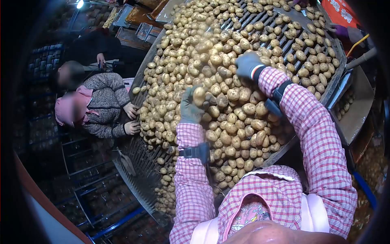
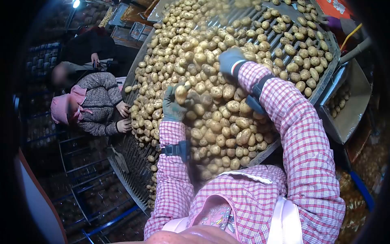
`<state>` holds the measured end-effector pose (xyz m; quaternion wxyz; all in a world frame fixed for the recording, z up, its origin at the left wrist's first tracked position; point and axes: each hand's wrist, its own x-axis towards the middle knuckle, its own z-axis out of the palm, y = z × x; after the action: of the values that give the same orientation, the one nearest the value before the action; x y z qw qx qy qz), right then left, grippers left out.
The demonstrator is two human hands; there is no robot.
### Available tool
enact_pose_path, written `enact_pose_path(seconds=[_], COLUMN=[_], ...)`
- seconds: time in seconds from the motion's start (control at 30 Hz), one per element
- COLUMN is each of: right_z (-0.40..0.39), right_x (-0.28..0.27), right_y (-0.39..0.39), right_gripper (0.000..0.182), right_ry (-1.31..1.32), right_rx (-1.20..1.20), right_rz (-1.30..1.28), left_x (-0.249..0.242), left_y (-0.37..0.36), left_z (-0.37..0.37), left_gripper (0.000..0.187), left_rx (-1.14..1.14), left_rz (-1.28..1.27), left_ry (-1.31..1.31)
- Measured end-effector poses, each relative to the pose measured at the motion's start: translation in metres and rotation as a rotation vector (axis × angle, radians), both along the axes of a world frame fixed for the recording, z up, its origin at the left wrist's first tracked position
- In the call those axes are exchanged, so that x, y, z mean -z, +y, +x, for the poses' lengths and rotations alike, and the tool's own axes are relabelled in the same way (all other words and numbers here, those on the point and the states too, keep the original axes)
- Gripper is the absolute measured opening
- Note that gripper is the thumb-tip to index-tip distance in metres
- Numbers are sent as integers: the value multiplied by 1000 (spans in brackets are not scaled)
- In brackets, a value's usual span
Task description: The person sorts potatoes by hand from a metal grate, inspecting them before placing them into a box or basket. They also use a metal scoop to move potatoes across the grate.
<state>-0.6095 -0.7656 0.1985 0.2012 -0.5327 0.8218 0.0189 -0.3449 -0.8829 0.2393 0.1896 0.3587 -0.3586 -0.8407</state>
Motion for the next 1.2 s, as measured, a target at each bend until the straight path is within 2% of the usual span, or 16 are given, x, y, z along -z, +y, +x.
enact_pose_path(seconds=[0.1, 0.17, 0.23, 0.3, 0.4, 0.5, 0.63, 0.67, 0.77, 0.83, 0.9, 1.03, 1.07, 1.1, 1.13, 1.2], right_z=[13, -19, -56, -78, -79, -61, 8, 29, 63, 72, 64, 42, 34, 35, 37, 35], right_x=[9, 14, 14, 54, 43, 34, -2, 0, 24, 16, 7, 15, -2, 1, 1, 0], right_y=[13, 5, -8, -25, -21, 4, 70, 81, 84, 89, 103, 136, 152, 160, 166, 176], right_gripper=[42, 45, 51, 56, 54, 44, 37, 37, 43, 44, 45, 40, 36, 33, 33, 35], right_ry=[-336, -393, -222, -229, -262, -1233, -1910, -1608, -1529, -1711, -1726, -1768, -2057, -2122, -1983, -2065], right_rx=[140, 347, 550, 560, 398, 420, 404, 247, 320, 391, 380, 476, 576, 600, 638, 753], right_rz=[-362, -532, -609, -444, -343, -629, -633, -724, -590, -749, -699, -637, -479, -588, -630, -564], left_x=[14, 15, 8, 7, 28, 29, 16, 2, 2, 14, 29, -13, -16, -22, -28, -35], left_y=[-11, -5, 14, 30, 40, 40, 51, 65, 100, 119, 122, 106, 75, 53, 31, -11], left_z=[12, 15, 12, 11, 17, 16, -9, -24, -61, -67, -71, -97, -107, -120, -133, -159], left_gripper=[36, 33, 30, 25, 28, 27, 28, 31, 38, 45, 43, 45, 45, 45, 44, 41], left_rx=[-10, 77, 75, 49, 133, 46, -43, -73, 10, 233, 350, 468, 427, 358, 289, 246], left_rz=[40, -36, -41, -55, -322, -142, -101, -126, -483, -973, -1290, -1027, -1215, -1207, -1190, -1310], left_ry=[-5, -71, -89, -190, -189, -155, -81, -70, -220, -155, -172, -344, -336, -429, -520, -730])
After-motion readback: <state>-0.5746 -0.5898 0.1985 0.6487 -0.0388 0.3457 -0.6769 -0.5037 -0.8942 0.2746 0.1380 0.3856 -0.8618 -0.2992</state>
